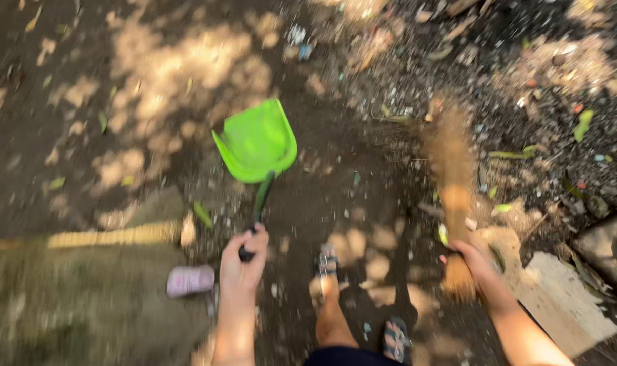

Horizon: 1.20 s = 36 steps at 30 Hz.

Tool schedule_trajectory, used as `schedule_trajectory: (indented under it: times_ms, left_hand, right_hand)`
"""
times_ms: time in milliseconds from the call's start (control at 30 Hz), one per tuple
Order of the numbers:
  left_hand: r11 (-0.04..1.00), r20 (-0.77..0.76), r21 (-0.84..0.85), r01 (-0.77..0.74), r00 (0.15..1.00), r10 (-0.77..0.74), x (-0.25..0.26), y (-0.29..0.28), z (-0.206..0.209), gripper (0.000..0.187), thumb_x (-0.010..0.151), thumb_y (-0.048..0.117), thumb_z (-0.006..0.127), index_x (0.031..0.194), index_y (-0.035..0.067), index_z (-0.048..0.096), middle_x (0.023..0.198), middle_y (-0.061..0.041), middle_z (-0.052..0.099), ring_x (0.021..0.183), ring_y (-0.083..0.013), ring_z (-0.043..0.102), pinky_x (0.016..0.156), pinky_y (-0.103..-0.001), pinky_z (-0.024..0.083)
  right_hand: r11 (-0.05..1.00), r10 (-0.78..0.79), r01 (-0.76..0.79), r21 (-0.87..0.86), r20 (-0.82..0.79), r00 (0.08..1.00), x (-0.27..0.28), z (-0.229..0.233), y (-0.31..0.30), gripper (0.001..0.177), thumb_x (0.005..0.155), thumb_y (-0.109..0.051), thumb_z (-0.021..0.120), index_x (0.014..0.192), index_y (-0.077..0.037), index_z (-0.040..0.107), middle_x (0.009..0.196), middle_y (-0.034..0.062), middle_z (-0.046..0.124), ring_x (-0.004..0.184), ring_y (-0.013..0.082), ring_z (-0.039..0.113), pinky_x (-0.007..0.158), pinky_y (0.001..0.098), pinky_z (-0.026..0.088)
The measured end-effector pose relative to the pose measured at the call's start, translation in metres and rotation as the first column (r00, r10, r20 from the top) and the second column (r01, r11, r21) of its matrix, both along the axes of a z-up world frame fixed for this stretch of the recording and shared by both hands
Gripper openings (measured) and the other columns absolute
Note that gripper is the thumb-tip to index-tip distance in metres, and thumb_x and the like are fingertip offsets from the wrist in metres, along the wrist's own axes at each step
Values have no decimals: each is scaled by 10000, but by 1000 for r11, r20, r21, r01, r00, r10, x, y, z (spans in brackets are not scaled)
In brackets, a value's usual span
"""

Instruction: The person sweeps dirt and debris from a dirt ground using a handheld broom while holding a dustpan in the other hand.

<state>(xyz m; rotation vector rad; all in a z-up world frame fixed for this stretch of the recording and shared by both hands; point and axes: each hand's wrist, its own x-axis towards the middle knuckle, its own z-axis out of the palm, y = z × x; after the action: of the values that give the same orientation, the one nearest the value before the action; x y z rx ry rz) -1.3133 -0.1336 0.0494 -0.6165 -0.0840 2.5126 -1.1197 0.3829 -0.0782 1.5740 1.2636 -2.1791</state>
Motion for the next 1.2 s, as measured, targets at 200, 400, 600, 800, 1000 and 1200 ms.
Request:
schedule_trajectory:
  times_ms: [200,400,600,800,1000,1200]
  left_hand:
    - [996,52,-10,91,995,-90,-99,3,-11,279,897,-62,517,1157,-117,431,843,-61,446,689,-117,477,592,-234,490]
    - [980,94,-28,197,977,-193,-176,28,-20,278,893,-57,513,1153,-125,442,858,-68,450,728,-118,490,592,-221,500]
    - [923,90,-9,384,920,-382,-225,72,-5,286,897,-64,524,1160,-121,428,895,-87,468,752,-132,505,601,-238,505]
    - [847,159,-167,505,861,-483,-235,137,15,387,841,-75,510,1202,-160,401,1014,-170,521,764,-148,505,569,-225,503]
    - [751,171,22,660,738,-653,-217,207,-1,357,876,-97,510,1213,-145,403,956,-123,473,774,-151,504,587,-251,499]
    - [621,217,84,779,594,-775,-195,273,-8,339,890,-92,493,1215,-134,405,904,-90,450,752,-138,491,599,-247,489]
  right_hand:
    - [982,-48,74,175,-144,988,73,27,-54,802,788,-42,656,1539,-123,388,856,161,676,665,300,647,580,439,522]
    - [816,-275,292,-499,109,955,95,46,-69,752,829,-94,533,1543,-126,298,1079,143,831,1023,298,728,947,408,517]
    - [869,170,-238,434,190,967,38,32,2,1101,677,-48,868,1560,15,213,1043,89,725,854,185,692,762,338,557]
    - [907,-343,306,289,83,936,43,70,-14,1120,760,2,750,1667,-223,133,903,180,685,650,295,617,529,388,521]
    - [664,-421,298,686,13,907,220,105,-116,1042,815,-70,838,1655,-123,224,1319,53,645,1016,117,645,830,272,492]
    - [552,-828,742,380,144,542,283,84,-202,618,814,-75,720,1381,-14,483,932,196,644,659,346,650,568,474,525]
